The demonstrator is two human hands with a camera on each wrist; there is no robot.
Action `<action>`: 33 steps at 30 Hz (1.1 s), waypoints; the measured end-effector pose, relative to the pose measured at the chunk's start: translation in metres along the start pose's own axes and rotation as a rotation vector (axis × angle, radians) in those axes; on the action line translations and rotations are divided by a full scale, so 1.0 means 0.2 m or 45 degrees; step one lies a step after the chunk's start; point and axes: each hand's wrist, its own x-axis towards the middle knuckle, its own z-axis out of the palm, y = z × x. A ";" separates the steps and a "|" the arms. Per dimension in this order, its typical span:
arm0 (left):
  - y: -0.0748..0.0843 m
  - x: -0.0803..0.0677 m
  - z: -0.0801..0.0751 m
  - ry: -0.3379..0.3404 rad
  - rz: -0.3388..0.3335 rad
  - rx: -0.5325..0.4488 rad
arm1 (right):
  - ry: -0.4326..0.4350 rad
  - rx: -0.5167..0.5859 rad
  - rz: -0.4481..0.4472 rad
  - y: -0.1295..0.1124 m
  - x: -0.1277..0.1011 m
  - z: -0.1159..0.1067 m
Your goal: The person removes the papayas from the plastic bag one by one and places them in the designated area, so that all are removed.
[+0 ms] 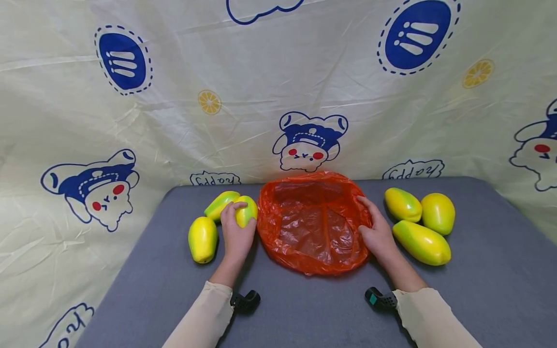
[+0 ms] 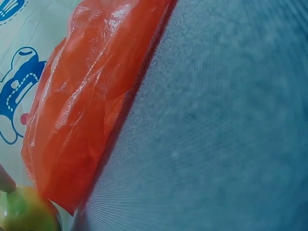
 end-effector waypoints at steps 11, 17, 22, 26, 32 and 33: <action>-0.02 -0.01 0.00 0.023 0.004 0.058 | -0.033 0.013 -0.010 0.00 0.00 -0.01; -0.02 -0.02 0.00 0.034 0.030 0.097 | -0.030 -0.001 -0.018 -0.01 -0.01 0.00; -0.02 -0.02 0.00 0.038 0.043 0.119 | -0.011 -0.017 -0.034 -0.02 0.00 0.00; -0.01 -0.03 0.00 0.026 0.017 0.144 | 0.030 -0.069 -0.055 -0.02 0.00 0.00; 0.03 -0.04 0.01 0.007 0.056 0.232 | 0.141 -0.346 -0.128 -0.06 0.01 -0.01; 0.04 -0.04 0.00 -0.002 0.072 0.246 | 0.158 -0.392 -0.138 -0.08 0.01 -0.01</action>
